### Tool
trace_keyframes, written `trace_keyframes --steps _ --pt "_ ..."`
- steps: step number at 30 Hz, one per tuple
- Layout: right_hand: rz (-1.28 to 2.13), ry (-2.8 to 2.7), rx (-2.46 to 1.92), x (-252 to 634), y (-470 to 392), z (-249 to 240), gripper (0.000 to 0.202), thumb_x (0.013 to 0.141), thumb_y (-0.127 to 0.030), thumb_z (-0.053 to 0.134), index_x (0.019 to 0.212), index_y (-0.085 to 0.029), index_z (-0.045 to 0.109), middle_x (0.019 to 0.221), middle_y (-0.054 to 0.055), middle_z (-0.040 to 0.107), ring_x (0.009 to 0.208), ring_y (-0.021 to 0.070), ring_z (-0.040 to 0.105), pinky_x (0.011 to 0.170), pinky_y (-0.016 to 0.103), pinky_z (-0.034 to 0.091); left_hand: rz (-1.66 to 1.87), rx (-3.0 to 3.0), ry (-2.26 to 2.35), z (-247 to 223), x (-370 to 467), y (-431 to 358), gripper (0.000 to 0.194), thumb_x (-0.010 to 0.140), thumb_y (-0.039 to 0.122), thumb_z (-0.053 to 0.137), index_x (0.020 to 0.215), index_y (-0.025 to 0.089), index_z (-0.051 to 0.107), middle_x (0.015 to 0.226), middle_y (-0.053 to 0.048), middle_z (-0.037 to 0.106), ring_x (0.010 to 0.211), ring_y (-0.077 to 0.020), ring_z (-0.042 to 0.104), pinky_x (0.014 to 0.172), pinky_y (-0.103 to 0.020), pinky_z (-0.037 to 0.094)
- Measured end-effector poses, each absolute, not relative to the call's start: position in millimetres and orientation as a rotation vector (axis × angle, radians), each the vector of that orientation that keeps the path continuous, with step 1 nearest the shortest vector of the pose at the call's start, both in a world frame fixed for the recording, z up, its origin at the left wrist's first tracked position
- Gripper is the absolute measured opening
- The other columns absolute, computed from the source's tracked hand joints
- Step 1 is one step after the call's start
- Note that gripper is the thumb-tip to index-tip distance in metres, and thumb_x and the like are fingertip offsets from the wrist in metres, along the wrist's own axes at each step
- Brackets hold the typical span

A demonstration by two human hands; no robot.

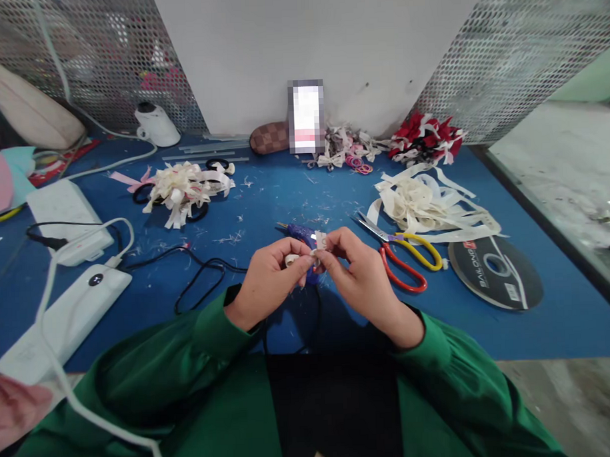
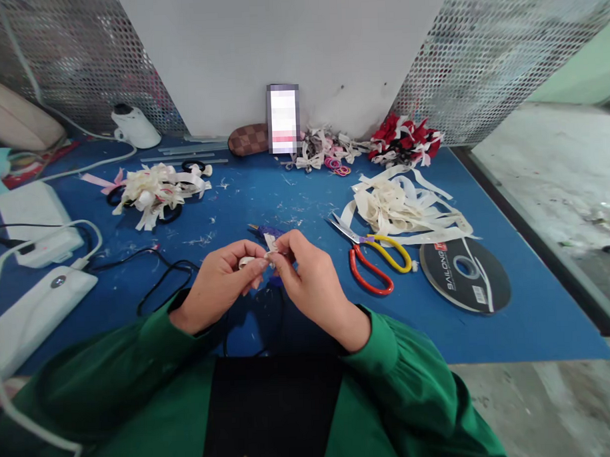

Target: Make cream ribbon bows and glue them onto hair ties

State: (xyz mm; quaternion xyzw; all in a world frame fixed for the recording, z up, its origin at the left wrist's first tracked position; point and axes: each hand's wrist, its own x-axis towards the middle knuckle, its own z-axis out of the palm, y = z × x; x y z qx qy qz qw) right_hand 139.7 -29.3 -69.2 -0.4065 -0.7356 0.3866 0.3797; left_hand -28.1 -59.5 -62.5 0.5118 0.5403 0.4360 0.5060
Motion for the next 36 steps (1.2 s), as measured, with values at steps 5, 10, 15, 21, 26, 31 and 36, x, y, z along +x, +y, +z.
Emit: trace_keyframes --steps 5,10,15,21,26,31,36 --pt "1.264 -1.533 -1.074 135.8 -27.9 -67.1 0.014 0.086 -0.026 0.067 0.089 -0.023 0.054 0.074 -0.003 0.061 0.058 0.0125 0.063 0.058 0.028 0.052 1.042 1.297 1.336 -60.0 -26.1 -61.3 0.011 0.086 0.027 0.066 0.080 0.017 0.063 0.055 0.004 0.059 0.047 -0.0083 0.049 0.049 -0.021 0.038" --pt "1.288 -1.457 -1.121 134.4 -28.3 -66.3 0.016 0.083 -0.028 0.072 0.078 -0.021 0.058 0.068 -0.004 0.061 0.055 0.0111 0.061 0.054 0.026 0.048 1.042 1.342 1.357 -59.0 -25.8 -61.1 0.010 0.087 0.026 0.065 0.081 0.018 0.064 0.055 0.004 0.059 0.048 -0.0086 0.050 0.051 -0.021 0.039" --pt "1.084 -1.617 -1.127 133.8 -32.0 -70.4 0.009 0.089 -0.024 0.065 0.083 -0.021 0.059 0.071 -0.003 0.062 0.061 0.0123 0.060 0.061 0.028 0.048 1.038 1.322 1.345 -60.8 -25.7 -61.1 0.010 0.087 0.026 0.064 0.082 0.017 0.063 0.055 0.005 0.058 0.048 -0.0084 0.049 0.051 -0.022 0.040" --pt "0.970 -1.714 -1.136 135.2 -33.8 -72.2 0.005 0.091 -0.022 0.062 0.087 -0.022 0.059 0.075 -0.001 0.064 0.064 0.0139 0.061 0.063 0.028 0.049 1.035 1.280 1.330 -61.5 -25.6 -60.9 0.010 0.086 0.025 0.066 0.084 0.016 0.064 0.056 0.004 0.058 0.049 -0.0079 0.049 0.051 -0.021 0.039" --pt "0.868 -1.849 -1.039 136.3 -34.6 -67.1 0.011 0.092 -0.018 0.058 0.097 -0.022 0.067 0.086 0.003 0.071 0.075 0.0166 0.067 0.071 0.030 0.052 1.079 1.183 1.269 -66.1 -28.5 -59.7 0.015 0.088 0.031 0.067 0.086 0.017 0.064 0.057 0.005 0.058 0.049 -0.0071 0.047 0.049 -0.020 0.037" --pt "0.817 -1.877 -1.016 134.2 -37.0 -66.6 0.019 0.085 -0.012 0.060 0.100 -0.023 0.066 0.086 0.002 0.071 0.074 0.0166 0.066 0.072 0.030 0.053 1.106 1.148 1.236 -67.5 -28.8 -59.9 0.020 0.088 0.035 0.069 0.084 0.017 0.063 0.056 0.005 0.057 0.047 -0.0067 0.044 0.047 -0.020 0.035" --pt "0.679 -1.919 -1.031 135.6 -35.5 -70.8 0.019 0.089 -0.011 0.056 0.097 -0.023 0.067 0.089 0.004 0.070 0.080 0.0177 0.067 0.074 0.030 0.052 1.103 1.161 1.243 -67.7 -27.0 -60.7 0.019 0.089 0.034 0.068 0.084 0.017 0.063 0.057 0.004 0.058 0.046 -0.0066 0.044 0.047 -0.020 0.035"
